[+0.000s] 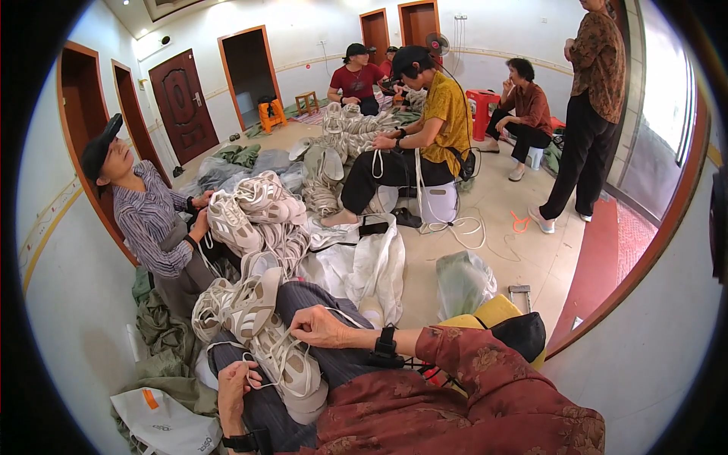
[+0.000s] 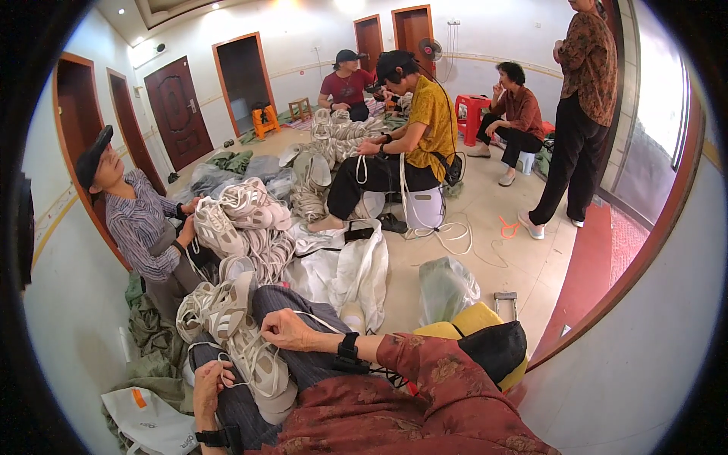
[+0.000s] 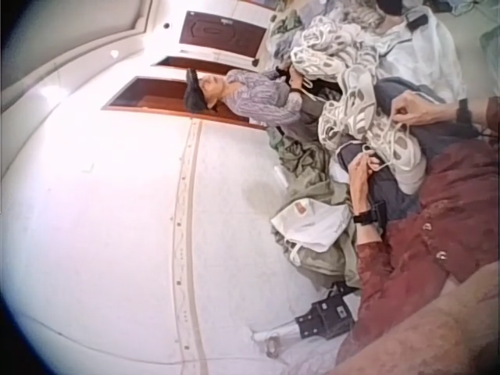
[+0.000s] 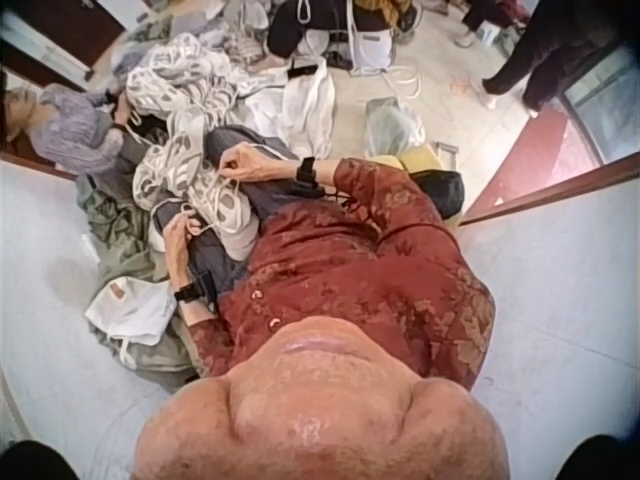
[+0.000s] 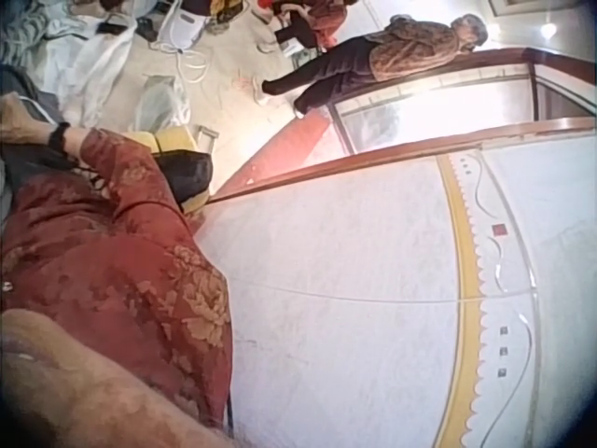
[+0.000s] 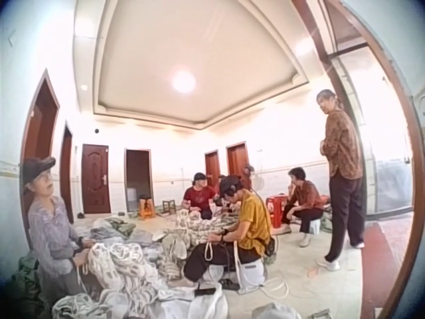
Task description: Lacing multiple pairs of white sneakers while sitting on the floor.
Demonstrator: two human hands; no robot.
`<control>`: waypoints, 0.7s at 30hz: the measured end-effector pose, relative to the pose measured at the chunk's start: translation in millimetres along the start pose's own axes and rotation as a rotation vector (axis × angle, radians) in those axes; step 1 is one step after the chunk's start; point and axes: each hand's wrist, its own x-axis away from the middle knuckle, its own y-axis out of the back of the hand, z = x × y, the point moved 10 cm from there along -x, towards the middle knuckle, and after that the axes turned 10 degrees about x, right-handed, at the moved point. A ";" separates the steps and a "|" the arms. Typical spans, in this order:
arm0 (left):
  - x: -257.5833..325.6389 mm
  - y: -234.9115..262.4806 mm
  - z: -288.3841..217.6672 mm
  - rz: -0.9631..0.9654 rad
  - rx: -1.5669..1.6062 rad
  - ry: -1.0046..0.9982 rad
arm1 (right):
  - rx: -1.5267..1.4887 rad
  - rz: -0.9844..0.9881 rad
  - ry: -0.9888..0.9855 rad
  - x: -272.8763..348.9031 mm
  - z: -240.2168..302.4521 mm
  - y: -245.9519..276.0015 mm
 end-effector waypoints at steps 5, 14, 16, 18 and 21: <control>0.1 -0.8 -0.6 -0.001 -0.011 0.003 | 0.016 -0.010 0.019 -0.2 -1.2 -0.4; -0.4 -0.8 0.0 -0.006 0.006 0.004 | 0.009 -0.011 0.018 -0.2 -4.5 -1.7; -0.3 -0.8 0.4 -0.007 0.009 0.004 | 0.004 -0.010 0.018 0.2 -5.1 -2.1; -0.3 0.0 0.2 -0.010 0.016 -0.001 | -0.001 -0.009 0.018 -0.3 -3.4 -1.4; 0.3 -1.2 -0.9 -0.007 0.022 -0.012 | 0.003 -0.011 0.012 -0.1 -2.6 -0.6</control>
